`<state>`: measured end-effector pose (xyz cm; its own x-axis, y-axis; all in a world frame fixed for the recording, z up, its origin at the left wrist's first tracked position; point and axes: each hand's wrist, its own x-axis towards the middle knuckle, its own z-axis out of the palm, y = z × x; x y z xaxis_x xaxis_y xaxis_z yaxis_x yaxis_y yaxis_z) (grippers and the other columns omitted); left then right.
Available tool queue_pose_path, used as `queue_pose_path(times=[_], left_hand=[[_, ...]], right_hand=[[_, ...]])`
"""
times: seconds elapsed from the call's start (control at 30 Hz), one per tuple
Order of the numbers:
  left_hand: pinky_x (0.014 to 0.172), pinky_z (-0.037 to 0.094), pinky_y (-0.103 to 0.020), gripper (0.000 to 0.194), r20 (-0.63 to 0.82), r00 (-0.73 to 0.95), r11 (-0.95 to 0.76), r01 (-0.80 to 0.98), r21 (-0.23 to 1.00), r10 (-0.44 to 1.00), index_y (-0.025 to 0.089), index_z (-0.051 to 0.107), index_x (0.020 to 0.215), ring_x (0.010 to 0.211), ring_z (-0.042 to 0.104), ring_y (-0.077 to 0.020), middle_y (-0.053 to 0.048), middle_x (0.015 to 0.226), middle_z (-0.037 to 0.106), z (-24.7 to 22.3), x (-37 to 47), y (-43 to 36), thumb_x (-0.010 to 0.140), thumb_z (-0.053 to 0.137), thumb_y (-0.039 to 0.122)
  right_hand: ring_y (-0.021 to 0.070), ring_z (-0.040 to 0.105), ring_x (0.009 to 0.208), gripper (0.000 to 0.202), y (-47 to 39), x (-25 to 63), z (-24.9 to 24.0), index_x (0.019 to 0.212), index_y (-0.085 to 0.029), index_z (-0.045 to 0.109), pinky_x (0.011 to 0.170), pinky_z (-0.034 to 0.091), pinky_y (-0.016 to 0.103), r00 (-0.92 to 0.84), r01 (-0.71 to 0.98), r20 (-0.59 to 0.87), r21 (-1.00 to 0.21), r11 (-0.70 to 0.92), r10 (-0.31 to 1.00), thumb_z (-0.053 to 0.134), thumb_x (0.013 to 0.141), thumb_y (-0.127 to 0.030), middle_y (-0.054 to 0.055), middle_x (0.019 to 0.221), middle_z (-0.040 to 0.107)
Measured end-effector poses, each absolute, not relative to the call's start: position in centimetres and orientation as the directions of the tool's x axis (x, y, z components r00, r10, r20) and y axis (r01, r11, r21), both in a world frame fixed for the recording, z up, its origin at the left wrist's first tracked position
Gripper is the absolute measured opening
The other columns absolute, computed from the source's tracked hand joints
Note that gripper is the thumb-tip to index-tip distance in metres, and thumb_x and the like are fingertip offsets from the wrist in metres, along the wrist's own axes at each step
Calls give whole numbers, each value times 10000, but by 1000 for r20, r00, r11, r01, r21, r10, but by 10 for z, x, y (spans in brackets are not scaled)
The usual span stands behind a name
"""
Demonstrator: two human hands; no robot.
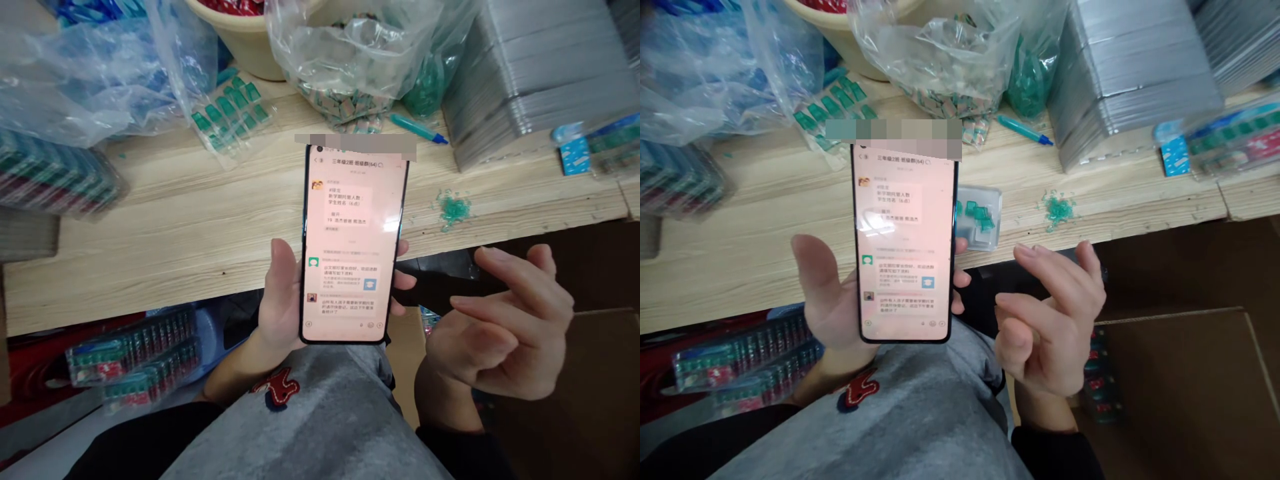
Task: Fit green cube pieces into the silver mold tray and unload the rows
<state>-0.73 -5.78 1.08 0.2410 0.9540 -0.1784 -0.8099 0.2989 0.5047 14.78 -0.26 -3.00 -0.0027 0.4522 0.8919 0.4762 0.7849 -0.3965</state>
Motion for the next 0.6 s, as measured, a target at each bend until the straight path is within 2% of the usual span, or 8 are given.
queue_pose_path(times=[0.1,0.17,0.2,0.27,0.4,0.5,0.6], left_hand=[[800,532,-301,663,-147,239,280,-847,452,960,188,640,1157,928,662,-213,-66,1197,649,12,-7,-57,883,358,722],[804,538,-310,659,-175,246,300,-838,457,953,202,639,1153,913,663,-210,-58,1212,641,13,-8,-57,870,375,735],[805,540,-316,674,-197,246,311,-826,469,949,207,635,1158,918,664,-213,-57,1223,634,13,-8,-57,861,368,750],[807,543,-328,710,-225,246,328,-804,495,943,212,625,1184,946,663,-228,-64,1242,621,14,-9,-57,844,358,775],[824,545,-320,644,-197,244,309,-836,454,950,214,628,1203,999,651,-229,-61,1231,632,15,-8,-56,851,449,723],[829,549,-297,591,-158,248,293,-863,411,956,229,645,1190,1016,648,-219,-43,1225,641,15,-7,-56,844,512,690],[840,543,-313,618,-161,262,307,-843,441,951,265,627,1232,1028,651,-236,-42,1240,636,13,-8,-56,829,501,717]], right_hand=[[151,661,975,377,-9,157,-24,666,-152,577,1052,430,439,-71,500,876,-383,776,478,433,971,-322,15,1019,707],[171,666,995,183,-12,162,-20,832,-157,636,1053,432,462,-122,506,845,-398,765,520,487,921,-215,26,1048,701],[180,667,1012,159,-13,164,-20,949,-163,647,1057,430,471,-148,505,824,-412,758,546,503,885,-147,30,1069,696],[185,667,1024,339,-11,163,-22,1112,-183,633,1059,433,466,-146,499,825,-415,760,546,502,828,-53,33,1088,691],[170,664,975,298,-4,155,-30,1086,-201,671,1051,441,428,-1,471,912,-361,805,410,485,870,-113,36,1032,704],[187,665,950,263,-5,154,-31,1091,-228,658,1039,445,471,-44,504,887,-378,777,460,459,923,-198,33,1013,697],[198,660,949,226,-9,156,-30,1022,-237,653,1036,439,506,-79,540,851,-401,740,519,439,947,-238,33,1015,690]])
